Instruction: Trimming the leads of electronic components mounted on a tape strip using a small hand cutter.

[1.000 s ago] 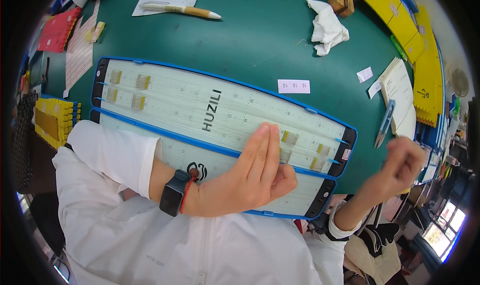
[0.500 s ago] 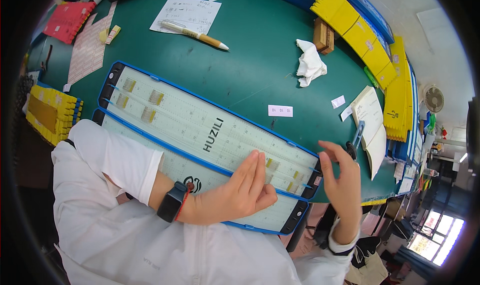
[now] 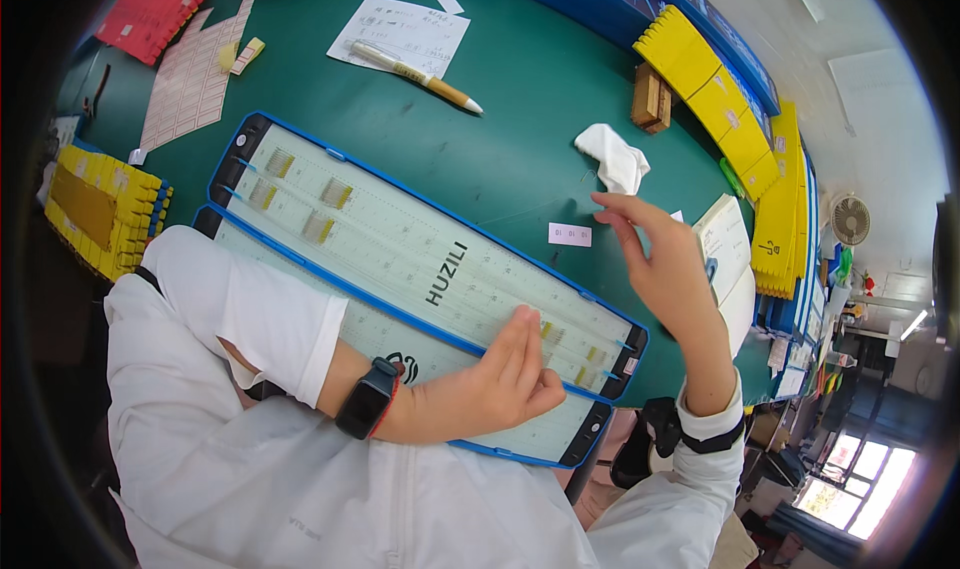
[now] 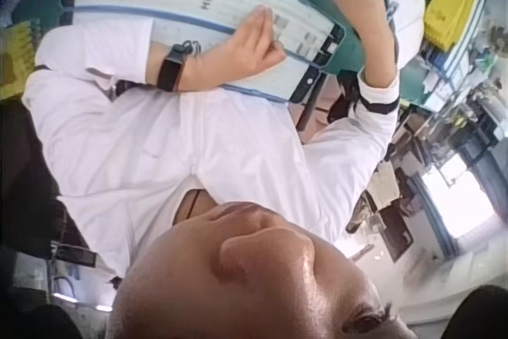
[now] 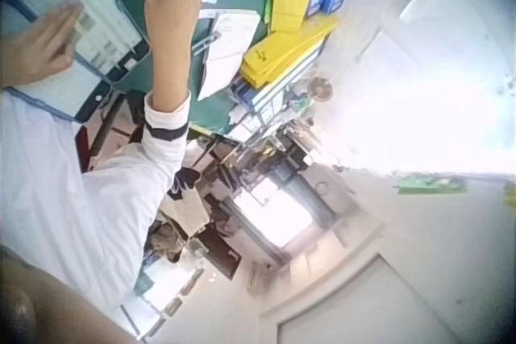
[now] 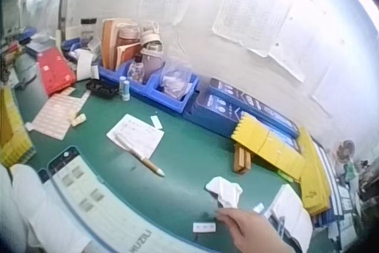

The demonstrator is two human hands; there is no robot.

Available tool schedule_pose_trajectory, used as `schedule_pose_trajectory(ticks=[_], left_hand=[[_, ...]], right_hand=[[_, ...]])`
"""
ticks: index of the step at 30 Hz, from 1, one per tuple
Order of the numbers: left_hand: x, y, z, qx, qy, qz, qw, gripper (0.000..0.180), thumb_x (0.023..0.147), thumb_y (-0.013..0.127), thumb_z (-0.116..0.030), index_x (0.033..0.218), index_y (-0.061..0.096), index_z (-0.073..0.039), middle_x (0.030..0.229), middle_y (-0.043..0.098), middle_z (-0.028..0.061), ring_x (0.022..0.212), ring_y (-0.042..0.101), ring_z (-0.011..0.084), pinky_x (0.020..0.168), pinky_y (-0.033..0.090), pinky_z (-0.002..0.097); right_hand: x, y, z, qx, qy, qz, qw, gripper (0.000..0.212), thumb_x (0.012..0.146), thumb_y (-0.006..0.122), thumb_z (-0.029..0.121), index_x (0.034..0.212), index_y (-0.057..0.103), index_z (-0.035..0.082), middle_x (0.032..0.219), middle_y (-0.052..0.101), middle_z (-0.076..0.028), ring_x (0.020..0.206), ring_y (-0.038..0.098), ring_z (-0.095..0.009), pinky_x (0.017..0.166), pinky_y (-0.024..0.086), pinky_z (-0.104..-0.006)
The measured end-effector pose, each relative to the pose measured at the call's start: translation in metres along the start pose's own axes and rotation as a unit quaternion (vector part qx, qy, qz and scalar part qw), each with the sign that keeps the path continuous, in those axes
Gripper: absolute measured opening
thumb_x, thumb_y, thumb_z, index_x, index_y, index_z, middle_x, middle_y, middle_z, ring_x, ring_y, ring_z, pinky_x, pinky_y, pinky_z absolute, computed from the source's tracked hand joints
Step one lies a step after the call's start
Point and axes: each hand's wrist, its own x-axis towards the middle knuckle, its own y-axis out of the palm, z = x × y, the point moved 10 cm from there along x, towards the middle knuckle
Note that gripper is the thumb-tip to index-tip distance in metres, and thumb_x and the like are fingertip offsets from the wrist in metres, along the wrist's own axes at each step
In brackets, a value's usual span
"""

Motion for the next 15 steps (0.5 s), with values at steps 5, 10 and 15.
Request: schedule_pose_trajectory(ticks=[5, 10, 15], left_hand=[[-0.001, 0.001, 0.002, 0.014, 0.001, 0.007, 1.0, 0.013, 0.09, 0.046, -0.019, 0.084, 0.039, -0.009, 0.098, 0.064, 0.0323, 0.095, 0.066, 0.0359, 0.1, 0.045, 0.0473], [-0.002, -0.002, 0.003, 0.011, -0.011, 0.004, 1.0, 0.012, 0.088, 0.047, -0.019, 0.085, 0.041, -0.009, 0.098, 0.063, 0.0321, 0.095, 0.066, 0.0367, 0.099, 0.045, 0.0481], [-0.002, -0.002, -0.007, 0.004, -0.007, -0.018, 1.0, 0.016, 0.087, 0.046, -0.023, 0.088, 0.042, -0.007, 0.092, 0.064, 0.028, 0.094, 0.063, 0.0421, 0.097, 0.043, 0.0551]], right_hand=[[0.03, -0.013, -0.006, 0.032, -0.006, -0.068, 0.997, 0.013, 0.086, 0.058, 0.002, 0.097, 0.065, 0.002, 0.092, 0.066, -0.016, 0.082, 0.065, -0.032, 0.069, 0.052, -0.035], [0.054, -0.002, -0.004, 0.039, -0.074, -0.049, 0.995, 0.015, 0.081, 0.059, -0.004, 0.094, 0.064, 0.001, 0.088, 0.065, -0.014, 0.084, 0.062, -0.031, 0.074, 0.05, -0.0364], [0.044, 0.0, -0.003, -0.038, -0.116, -0.026, 0.992, 0.024, 0.074, 0.053, -0.011, 0.092, 0.061, 0.004, 0.081, 0.06, -0.012, 0.085, 0.057, -0.031, 0.077, 0.046, -0.039]])
